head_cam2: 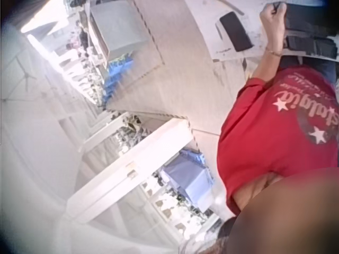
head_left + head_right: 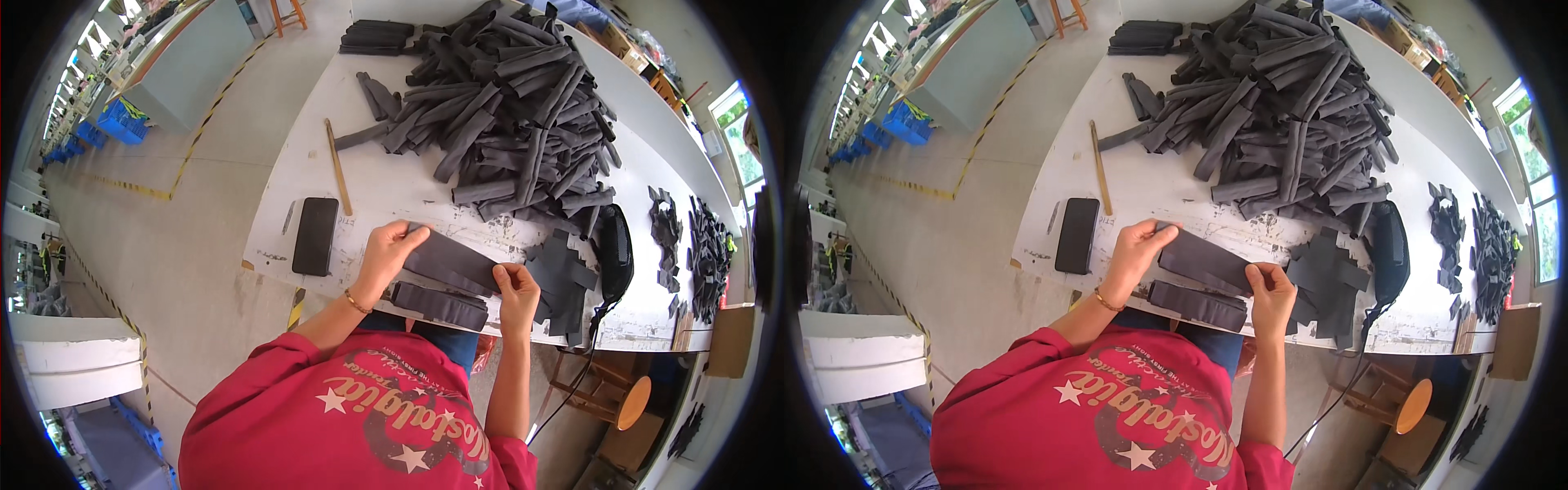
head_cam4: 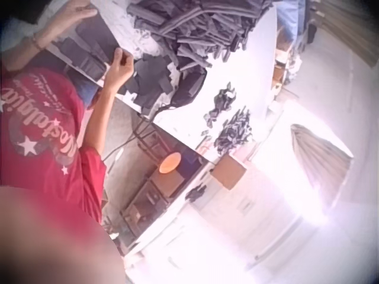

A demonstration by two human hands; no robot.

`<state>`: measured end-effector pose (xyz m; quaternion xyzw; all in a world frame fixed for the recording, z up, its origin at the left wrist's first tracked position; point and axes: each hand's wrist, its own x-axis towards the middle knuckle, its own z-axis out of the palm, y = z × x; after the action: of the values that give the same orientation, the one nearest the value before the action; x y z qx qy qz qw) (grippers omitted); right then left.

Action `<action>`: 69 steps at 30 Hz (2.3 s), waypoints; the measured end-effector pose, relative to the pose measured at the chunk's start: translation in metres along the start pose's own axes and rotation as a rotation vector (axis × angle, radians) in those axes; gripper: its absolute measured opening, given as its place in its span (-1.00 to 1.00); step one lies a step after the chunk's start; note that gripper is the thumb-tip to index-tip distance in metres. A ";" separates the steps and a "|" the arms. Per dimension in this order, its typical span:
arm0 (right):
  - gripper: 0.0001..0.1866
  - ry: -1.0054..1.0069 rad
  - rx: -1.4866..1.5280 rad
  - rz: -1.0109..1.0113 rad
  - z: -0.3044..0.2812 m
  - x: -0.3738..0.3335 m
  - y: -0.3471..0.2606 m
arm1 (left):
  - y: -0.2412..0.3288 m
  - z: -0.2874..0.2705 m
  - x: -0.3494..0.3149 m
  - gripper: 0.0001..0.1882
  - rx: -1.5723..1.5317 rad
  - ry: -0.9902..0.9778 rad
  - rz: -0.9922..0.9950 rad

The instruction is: The recorder is sorting through and inspecting long black foam or rubber parts on a large work surface.

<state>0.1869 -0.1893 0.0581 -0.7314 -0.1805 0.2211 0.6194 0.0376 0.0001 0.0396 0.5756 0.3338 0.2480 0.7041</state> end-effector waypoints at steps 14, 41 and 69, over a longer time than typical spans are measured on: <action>-0.75 0.075 -0.881 -0.283 -0.057 0.001 0.039 | 0.009 0.047 0.094 -0.67 0.677 -0.188 0.764; -0.81 0.338 -0.726 -0.660 -0.107 0.017 0.011 | 0.043 0.060 0.041 -0.70 -0.534 -0.459 -0.299; -0.61 0.049 -0.361 -0.452 -0.012 -0.027 -0.044 | 0.033 0.068 0.044 -0.69 -0.655 -0.321 -0.299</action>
<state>0.1713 -0.2067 0.1057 -0.7762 -0.3603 0.0243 0.5169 0.1195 -0.0044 0.0713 0.2970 0.2030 0.1428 0.9221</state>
